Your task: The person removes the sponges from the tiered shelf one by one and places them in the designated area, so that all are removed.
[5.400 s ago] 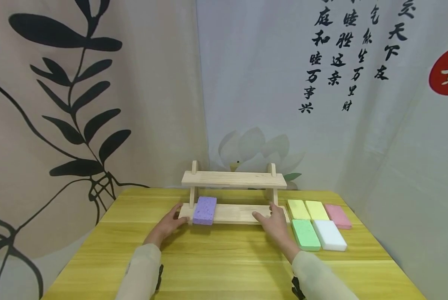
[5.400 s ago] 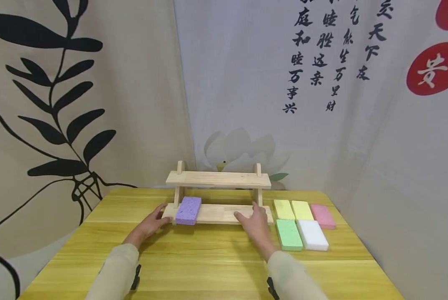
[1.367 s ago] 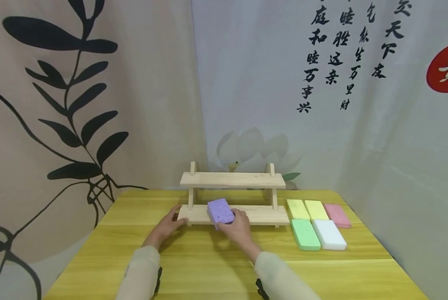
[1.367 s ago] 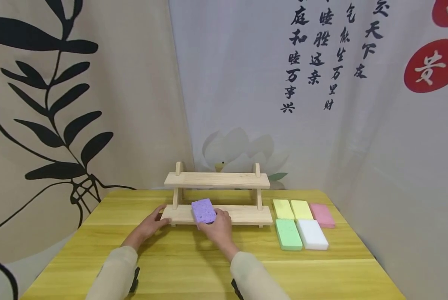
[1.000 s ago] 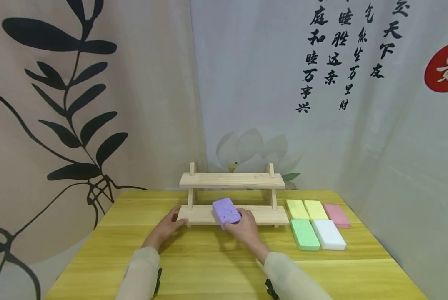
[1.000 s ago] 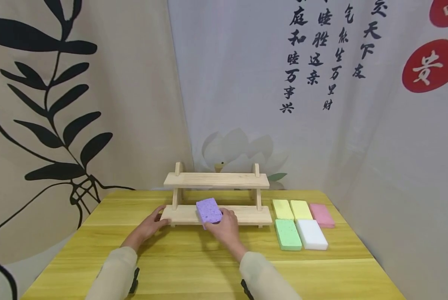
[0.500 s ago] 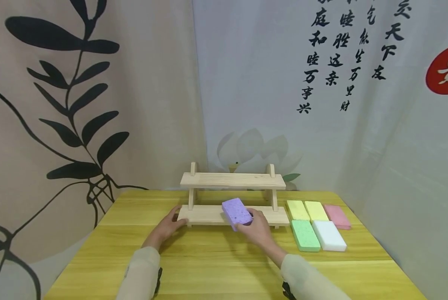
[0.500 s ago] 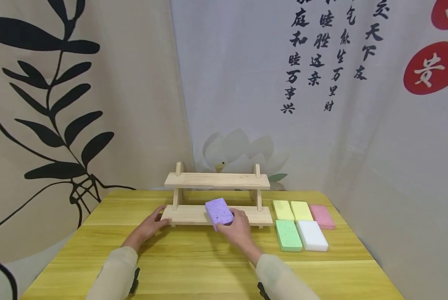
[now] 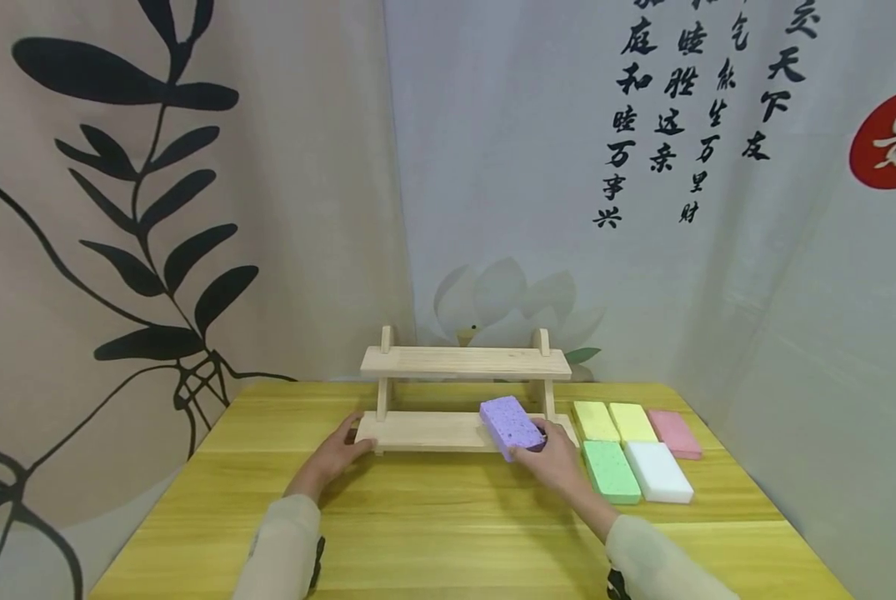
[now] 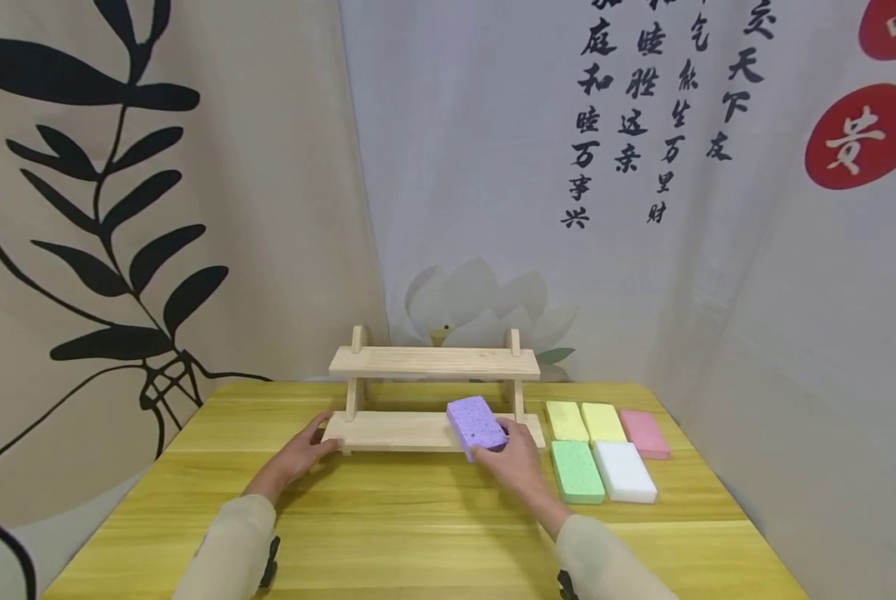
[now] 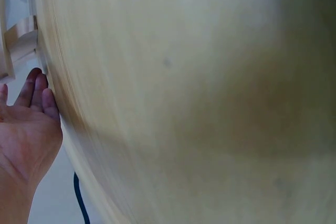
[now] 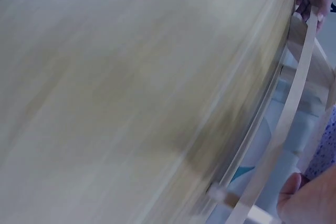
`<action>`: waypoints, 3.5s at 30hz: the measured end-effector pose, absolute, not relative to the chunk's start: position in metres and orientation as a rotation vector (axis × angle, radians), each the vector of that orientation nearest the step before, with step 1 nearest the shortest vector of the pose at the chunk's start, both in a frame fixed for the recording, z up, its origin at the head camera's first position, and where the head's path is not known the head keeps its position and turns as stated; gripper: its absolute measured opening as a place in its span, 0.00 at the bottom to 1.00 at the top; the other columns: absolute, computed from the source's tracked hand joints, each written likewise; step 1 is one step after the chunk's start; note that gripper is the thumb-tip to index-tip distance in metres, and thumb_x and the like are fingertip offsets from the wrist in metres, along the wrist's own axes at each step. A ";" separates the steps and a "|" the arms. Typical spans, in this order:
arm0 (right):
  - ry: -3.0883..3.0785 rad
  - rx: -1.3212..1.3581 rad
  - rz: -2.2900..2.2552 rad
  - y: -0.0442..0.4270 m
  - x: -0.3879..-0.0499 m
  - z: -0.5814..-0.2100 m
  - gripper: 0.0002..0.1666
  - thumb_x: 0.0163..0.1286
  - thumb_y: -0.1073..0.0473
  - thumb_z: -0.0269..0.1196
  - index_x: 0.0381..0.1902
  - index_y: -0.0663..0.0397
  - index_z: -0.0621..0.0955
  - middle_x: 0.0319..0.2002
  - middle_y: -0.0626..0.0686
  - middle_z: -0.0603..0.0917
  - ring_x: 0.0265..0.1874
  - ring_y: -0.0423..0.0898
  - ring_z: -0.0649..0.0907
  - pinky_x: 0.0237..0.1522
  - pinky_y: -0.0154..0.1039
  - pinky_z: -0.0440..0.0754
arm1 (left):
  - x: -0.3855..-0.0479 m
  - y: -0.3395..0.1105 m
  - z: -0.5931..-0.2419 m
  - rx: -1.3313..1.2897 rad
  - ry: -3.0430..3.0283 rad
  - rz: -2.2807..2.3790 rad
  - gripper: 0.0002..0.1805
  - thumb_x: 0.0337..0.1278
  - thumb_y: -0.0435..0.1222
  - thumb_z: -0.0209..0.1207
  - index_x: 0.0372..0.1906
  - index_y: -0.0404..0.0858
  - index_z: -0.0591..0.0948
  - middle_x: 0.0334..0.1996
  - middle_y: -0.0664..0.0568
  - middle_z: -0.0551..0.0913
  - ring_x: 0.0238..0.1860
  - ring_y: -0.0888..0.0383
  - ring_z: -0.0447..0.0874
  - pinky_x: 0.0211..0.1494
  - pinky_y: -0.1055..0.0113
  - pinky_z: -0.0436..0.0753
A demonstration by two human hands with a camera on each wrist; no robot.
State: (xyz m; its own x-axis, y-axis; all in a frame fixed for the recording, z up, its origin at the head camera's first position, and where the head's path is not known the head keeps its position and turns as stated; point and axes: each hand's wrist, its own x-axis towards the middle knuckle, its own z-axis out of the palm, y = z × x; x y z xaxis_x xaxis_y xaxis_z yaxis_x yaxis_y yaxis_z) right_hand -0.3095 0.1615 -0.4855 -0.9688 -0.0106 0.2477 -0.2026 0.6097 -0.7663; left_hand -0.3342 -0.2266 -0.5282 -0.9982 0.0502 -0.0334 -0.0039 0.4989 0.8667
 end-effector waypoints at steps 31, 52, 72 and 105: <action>-2.673 0.144 1.110 0.320 -0.300 -0.475 0.41 0.64 0.51 0.68 0.65 0.75 0.68 0.57 0.72 0.77 0.55 0.62 0.78 0.55 0.55 0.76 | -0.334 -0.223 -0.525 0.004 2.665 1.534 0.44 0.66 0.53 0.59 0.79 0.44 0.52 0.68 0.31 0.66 0.66 0.36 0.68 0.64 0.40 0.70; -2.772 -0.061 1.119 0.401 -0.288 -0.484 0.52 0.70 0.41 0.62 0.69 0.80 0.57 0.64 0.79 0.65 0.61 0.70 0.69 0.58 0.58 0.70 | -0.338 -0.225 -0.530 0.005 2.682 1.510 0.45 0.65 0.54 0.59 0.79 0.43 0.52 0.68 0.30 0.66 0.65 0.35 0.68 0.64 0.39 0.69; -2.865 -0.157 0.970 0.453 -0.273 -0.506 0.53 0.70 0.39 0.60 0.65 0.85 0.59 0.61 0.83 0.65 0.58 0.76 0.70 0.56 0.64 0.70 | -0.332 -0.225 -0.523 0.028 2.673 1.506 0.45 0.67 0.51 0.59 0.79 0.40 0.51 0.68 0.27 0.64 0.66 0.32 0.66 0.65 0.38 0.68; -2.882 -0.152 0.933 0.456 -0.272 -0.506 0.54 0.71 0.40 0.60 0.64 0.89 0.57 0.60 0.84 0.65 0.58 0.77 0.69 0.59 0.66 0.68 | -0.334 -0.224 -0.524 0.013 2.677 1.499 0.46 0.65 0.55 0.59 0.79 0.42 0.51 0.69 0.28 0.63 0.66 0.33 0.66 0.65 0.38 0.68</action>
State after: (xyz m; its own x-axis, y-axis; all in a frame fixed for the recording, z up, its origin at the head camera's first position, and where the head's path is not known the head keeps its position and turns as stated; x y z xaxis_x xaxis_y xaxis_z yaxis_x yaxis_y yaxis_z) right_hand -0.2718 0.4557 -0.5058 -0.9891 0.1283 0.0720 0.0617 0.8061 -0.5885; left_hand -0.3338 -0.2236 -0.5235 -0.9973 0.0430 -0.0596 -0.0283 0.5233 0.8517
